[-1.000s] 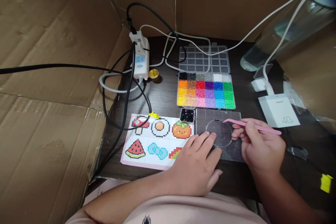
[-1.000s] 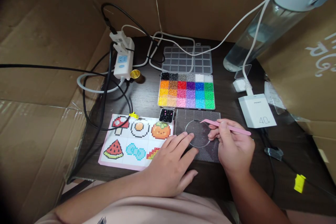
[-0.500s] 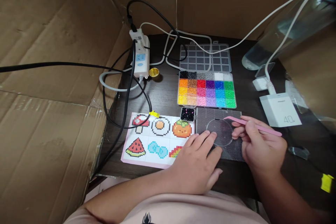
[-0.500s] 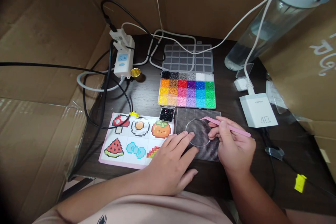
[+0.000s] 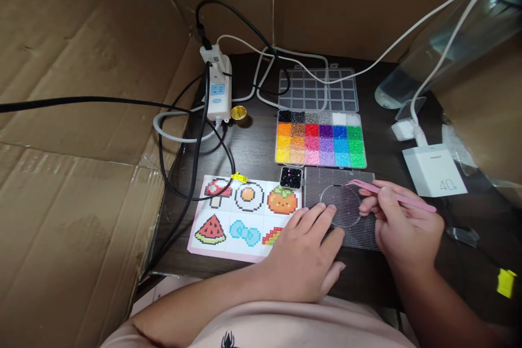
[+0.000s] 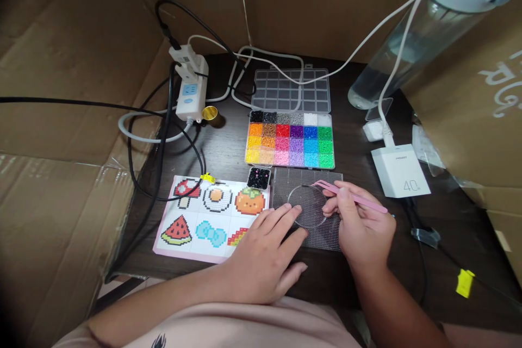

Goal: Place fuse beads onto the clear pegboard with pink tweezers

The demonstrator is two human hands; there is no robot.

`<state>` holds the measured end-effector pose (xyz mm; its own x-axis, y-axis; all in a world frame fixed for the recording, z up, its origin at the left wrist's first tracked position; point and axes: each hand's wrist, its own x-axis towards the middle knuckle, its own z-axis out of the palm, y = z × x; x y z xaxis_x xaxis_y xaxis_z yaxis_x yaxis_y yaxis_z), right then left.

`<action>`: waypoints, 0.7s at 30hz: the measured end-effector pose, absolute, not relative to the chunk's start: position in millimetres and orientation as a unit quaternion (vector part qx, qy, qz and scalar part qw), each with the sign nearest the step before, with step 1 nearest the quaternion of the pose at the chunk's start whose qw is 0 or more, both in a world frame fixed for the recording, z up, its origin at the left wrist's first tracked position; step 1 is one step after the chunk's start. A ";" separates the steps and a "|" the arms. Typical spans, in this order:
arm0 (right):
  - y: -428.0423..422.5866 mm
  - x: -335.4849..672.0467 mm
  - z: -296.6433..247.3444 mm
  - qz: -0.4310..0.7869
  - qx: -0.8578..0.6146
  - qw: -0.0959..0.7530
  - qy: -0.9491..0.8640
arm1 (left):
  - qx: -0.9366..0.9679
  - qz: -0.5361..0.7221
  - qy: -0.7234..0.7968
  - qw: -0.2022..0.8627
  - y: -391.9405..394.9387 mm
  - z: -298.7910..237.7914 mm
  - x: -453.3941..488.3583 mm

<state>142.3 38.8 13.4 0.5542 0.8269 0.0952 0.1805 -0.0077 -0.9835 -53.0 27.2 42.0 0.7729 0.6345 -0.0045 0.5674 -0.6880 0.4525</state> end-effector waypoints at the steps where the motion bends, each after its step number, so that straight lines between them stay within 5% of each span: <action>1: 38.7 142.3 13.4 0.286 -0.652 0.595 -0.372 | 0.916 0.078 0.328 0.219 27.3 41.5 -52.8; 21: 46.3 136.2 26.5 0.274 -0.653 0.586 -0.394 | 0.912 0.123 0.335 0.205 29.4 31.1 -52.1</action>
